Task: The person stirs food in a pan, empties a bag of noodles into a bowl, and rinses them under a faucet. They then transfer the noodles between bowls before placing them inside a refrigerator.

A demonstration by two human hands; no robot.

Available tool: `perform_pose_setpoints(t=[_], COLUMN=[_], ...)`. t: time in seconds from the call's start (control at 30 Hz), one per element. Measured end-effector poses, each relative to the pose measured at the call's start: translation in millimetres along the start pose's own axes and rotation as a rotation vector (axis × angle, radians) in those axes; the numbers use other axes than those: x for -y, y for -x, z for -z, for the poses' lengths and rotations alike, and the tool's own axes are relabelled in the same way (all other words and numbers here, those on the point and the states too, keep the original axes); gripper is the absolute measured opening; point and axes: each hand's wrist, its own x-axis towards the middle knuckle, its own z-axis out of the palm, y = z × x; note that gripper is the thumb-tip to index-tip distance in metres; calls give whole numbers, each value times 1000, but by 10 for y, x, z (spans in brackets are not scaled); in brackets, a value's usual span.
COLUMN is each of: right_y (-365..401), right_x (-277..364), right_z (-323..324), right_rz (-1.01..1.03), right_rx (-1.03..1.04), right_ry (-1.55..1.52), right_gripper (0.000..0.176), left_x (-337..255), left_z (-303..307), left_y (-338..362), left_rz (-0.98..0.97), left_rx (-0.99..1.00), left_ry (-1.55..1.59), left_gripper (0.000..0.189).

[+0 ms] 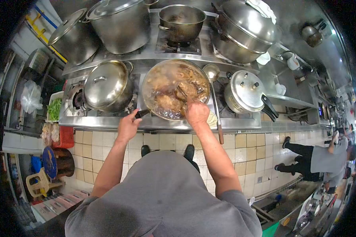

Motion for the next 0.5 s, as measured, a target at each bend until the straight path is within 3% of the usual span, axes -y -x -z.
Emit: perform_pose_setpoints(t=[0.13,0.3,0.5], right_y=[13,71,184], right_x=[102,427,353], right_z=[-97,-222,258], right_rz=[90,39,-186], right_rx=[74,59,54], right_ry=[11,-48,-172], right_gripper=[12,8,17], left_x=[53,44,32], left_z=[-45,-41,-64], left_y=[-19,-9,7], left_rz=[-20,-35,-30], left_rx=[-20,-38,-41], left_ry=[0,49,68], left_gripper=[52,51,52])
